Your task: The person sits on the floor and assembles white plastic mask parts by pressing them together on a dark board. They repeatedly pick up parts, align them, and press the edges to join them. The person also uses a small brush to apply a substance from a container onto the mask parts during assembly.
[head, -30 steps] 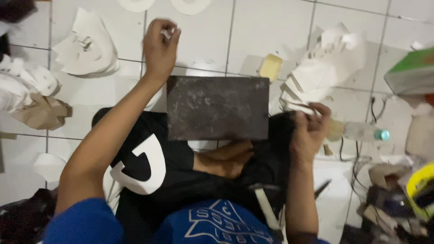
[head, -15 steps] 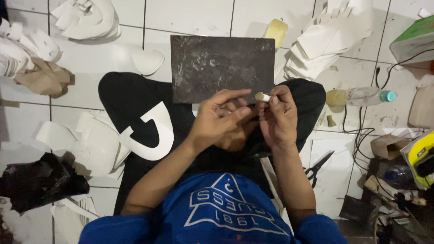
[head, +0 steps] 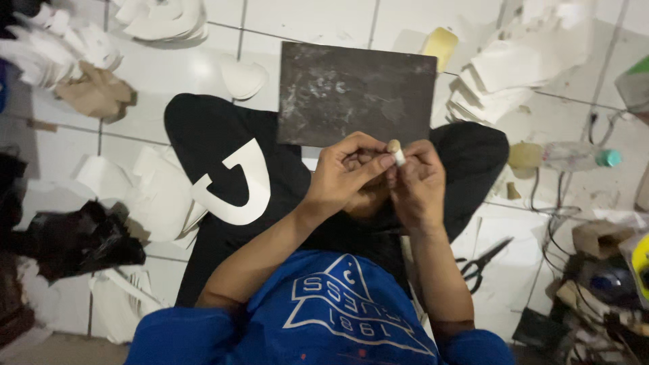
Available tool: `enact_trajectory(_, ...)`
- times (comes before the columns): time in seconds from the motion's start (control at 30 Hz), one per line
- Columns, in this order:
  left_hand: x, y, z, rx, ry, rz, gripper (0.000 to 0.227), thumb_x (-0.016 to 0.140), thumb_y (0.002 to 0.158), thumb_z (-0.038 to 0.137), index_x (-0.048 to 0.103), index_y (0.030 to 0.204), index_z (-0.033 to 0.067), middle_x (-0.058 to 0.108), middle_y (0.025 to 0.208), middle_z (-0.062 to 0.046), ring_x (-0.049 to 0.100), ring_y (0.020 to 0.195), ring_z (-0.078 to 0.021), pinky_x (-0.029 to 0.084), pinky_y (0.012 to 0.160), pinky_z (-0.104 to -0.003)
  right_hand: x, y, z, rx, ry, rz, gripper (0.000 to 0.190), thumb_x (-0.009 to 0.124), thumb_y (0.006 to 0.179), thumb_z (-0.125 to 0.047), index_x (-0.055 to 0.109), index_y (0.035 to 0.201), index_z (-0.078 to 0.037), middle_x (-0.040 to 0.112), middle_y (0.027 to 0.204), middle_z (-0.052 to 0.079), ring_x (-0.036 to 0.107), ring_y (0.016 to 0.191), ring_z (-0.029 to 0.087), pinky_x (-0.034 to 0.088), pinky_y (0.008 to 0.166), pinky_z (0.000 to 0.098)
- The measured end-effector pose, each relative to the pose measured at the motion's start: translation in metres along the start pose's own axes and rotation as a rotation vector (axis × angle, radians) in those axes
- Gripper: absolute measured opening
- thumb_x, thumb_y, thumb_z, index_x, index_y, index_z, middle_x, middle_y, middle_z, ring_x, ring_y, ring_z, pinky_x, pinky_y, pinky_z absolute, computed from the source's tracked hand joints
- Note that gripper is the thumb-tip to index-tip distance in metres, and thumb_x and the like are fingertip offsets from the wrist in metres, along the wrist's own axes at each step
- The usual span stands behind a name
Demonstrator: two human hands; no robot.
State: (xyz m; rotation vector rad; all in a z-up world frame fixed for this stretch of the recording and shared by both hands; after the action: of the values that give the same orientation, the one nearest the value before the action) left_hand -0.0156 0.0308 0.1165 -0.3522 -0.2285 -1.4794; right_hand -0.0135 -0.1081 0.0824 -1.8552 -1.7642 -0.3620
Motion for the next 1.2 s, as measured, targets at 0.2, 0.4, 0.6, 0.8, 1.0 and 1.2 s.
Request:
enact_trajectory(0.2,-0.122,0.054,0.042,0.047,0.463,0.162,0.02,0.065,0.088,0.011,0.065,0.108,0.0145,0.064,0.089,0.002,0.055,0.07,-0.0054,0.047,0.067,-0.02,-0.038,0.037,-0.034,-0.117,-0.15,0.063,0.017,0.061,0.094,-0.024,0.051,0.103,-0.013,0.056,0.079,0.003,0.049,0.057,0.007,0.04,0.051,0.0172)
enact_trajectory(0.4,-0.328,0.134,-0.01,-0.03,1.044,0.372,0.016,0.07,0.084,0.021,0.067,0.097,0.0116,0.07,0.092,-0.003,0.065,0.084,-0.0145,0.049,0.072,-0.029,-0.098,0.087,-0.05,-0.152,-0.137,0.234,0.017,0.065,0.093,-0.015,0.058,0.106,-0.008,0.059,0.085,0.008,0.049,0.064,0.007,0.038,0.06,0.0169)
enact_trajectory(0.6,-0.398,0.171,-0.118,-0.61,1.303,0.148,0.052,0.076,0.073,0.046,0.067,0.103,0.0035,0.068,0.102,-0.015,0.064,0.095,-0.0298,0.046,0.081,-0.039,-0.108,0.114,-0.052,-0.179,-0.268,0.285,0.026,0.066,0.09,-0.007,0.06,0.114,0.0,0.052,0.07,0.001,0.041,0.058,0.005,0.037,0.059,0.0148)
enact_trajectory(0.8,-0.415,0.174,-0.136,-0.418,1.417,0.084,0.058,0.07,0.073,0.048,0.066,0.108,0.0025,0.067,0.102,-0.018,0.062,0.097,-0.0352,0.045,0.081,-0.043,-0.13,0.144,-0.055,-0.395,-0.743,0.267,0.022,0.059,0.099,-0.024,0.063,0.104,-0.003,0.057,0.077,0.008,0.055,0.073,0.014,0.043,0.063,0.0243)
enact_trajectory(1.0,-0.321,0.068,0.017,0.054,1.284,0.32,0.028,0.069,0.091,0.021,0.065,0.109,-0.0005,0.068,0.103,-0.015,0.064,0.094,-0.0275,0.047,0.083,-0.036,-0.12,0.208,-0.052,-0.457,-0.996,0.086,0.006,0.059,0.096,-0.004,0.058,0.102,-0.002,0.07,0.085,0.017,0.069,0.073,0.02,0.057,0.066,0.026)
enact_trajectory(1.2,-0.294,-0.055,0.051,-0.324,1.207,0.508,0.044,0.067,0.094,0.031,0.058,0.121,-0.0028,0.062,0.113,-0.018,0.06,0.097,-0.0291,0.046,0.08,-0.04,-0.14,0.277,-0.005,-0.334,-1.33,-0.107,0.013,0.076,0.089,-0.007,0.068,0.097,-0.002,0.066,0.082,0.01,0.064,0.074,0.017,0.05,0.063,0.028)
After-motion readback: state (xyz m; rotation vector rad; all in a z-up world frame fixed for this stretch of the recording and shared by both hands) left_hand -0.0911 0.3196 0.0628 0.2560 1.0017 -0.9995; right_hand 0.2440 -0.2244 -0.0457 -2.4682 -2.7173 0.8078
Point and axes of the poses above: each hand's wrist, its own y-axis towards the middle knuckle, its own x-axis out of the palm, z = x × y, the point moved 5 cm from there along y, towards the middle knuckle
